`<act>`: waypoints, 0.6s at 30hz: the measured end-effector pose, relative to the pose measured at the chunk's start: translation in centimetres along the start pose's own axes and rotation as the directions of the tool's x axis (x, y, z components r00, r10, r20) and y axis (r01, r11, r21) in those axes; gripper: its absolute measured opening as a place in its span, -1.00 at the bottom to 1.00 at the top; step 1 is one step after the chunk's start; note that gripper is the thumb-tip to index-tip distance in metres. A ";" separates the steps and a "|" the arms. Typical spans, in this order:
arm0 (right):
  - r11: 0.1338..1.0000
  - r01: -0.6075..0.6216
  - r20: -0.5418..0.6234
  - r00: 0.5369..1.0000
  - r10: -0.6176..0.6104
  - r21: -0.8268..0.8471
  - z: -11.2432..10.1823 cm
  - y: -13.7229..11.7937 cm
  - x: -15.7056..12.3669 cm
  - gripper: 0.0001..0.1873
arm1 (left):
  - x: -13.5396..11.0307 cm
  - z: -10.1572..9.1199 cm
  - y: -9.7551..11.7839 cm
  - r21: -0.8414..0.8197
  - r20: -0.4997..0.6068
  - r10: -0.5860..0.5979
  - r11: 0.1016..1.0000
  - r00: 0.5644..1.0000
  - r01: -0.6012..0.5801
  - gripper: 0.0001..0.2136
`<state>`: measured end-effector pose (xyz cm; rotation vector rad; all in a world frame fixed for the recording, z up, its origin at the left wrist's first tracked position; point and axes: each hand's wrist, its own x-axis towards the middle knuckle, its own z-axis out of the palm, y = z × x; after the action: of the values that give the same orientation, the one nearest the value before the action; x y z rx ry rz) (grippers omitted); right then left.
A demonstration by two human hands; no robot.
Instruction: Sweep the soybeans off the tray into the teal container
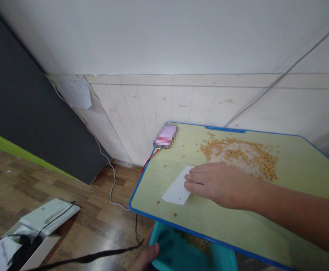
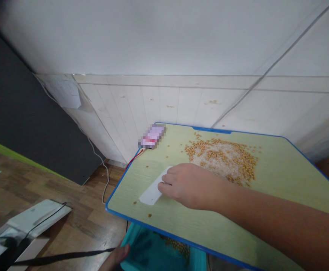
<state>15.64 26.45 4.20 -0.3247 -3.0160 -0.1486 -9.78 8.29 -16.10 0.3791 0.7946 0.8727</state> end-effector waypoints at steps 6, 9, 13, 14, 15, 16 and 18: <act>0.999 0.026 -0.045 0.999 -0.028 -0.029 -0.5 0.8 -1.5 -0.72 | -3.1 4.7 0.5 -0.042 -0.086 0.090 0.995 0.992 -0.094 -0.35; 0.999 0.039 -0.102 0.994 -0.042 -0.036 -0.4 1.8 -1.7 -0.67 | -3.3 5.6 1.2 -0.013 -0.127 0.088 0.996 0.988 -0.090 -0.38; 0.997 -0.071 -0.135 0.989 0.067 -0.031 -0.4 3.1 -0.4 -0.65 | -3.2 5.7 1.7 0.007 -0.170 0.091 0.996 0.981 -0.091 -0.37; 0.993 -0.113 -0.137 0.985 0.109 -0.023 -0.5 3.3 0.3 -0.65 | -3.2 5.7 1.7 0.007 -0.173 0.093 0.996 0.981 -0.093 -0.37; 0.990 -0.140 -0.133 0.981 0.138 -0.011 -0.4 3.5 1.1 -0.65 | -3.2 5.6 1.6 0.006 -0.178 0.092 0.996 0.980 -0.093 -0.37; 0.986 -0.168 -0.133 0.977 0.166 0.001 -0.4 3.6 2.0 -0.66 | -3.2 5.6 1.6 0.007 -0.186 0.090 0.996 0.978 -0.090 -0.38; 0.977 -0.214 -0.114 0.970 0.215 0.020 -0.1 3.7 4.1 -0.66 | -3.2 5.5 1.5 0.014 -0.208 0.078 0.997 0.975 -0.077 -0.41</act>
<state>12.47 30.87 5.08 -0.6162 -2.8425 -0.1327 -7.69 6.73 -10.13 0.3289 0.9814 0.9940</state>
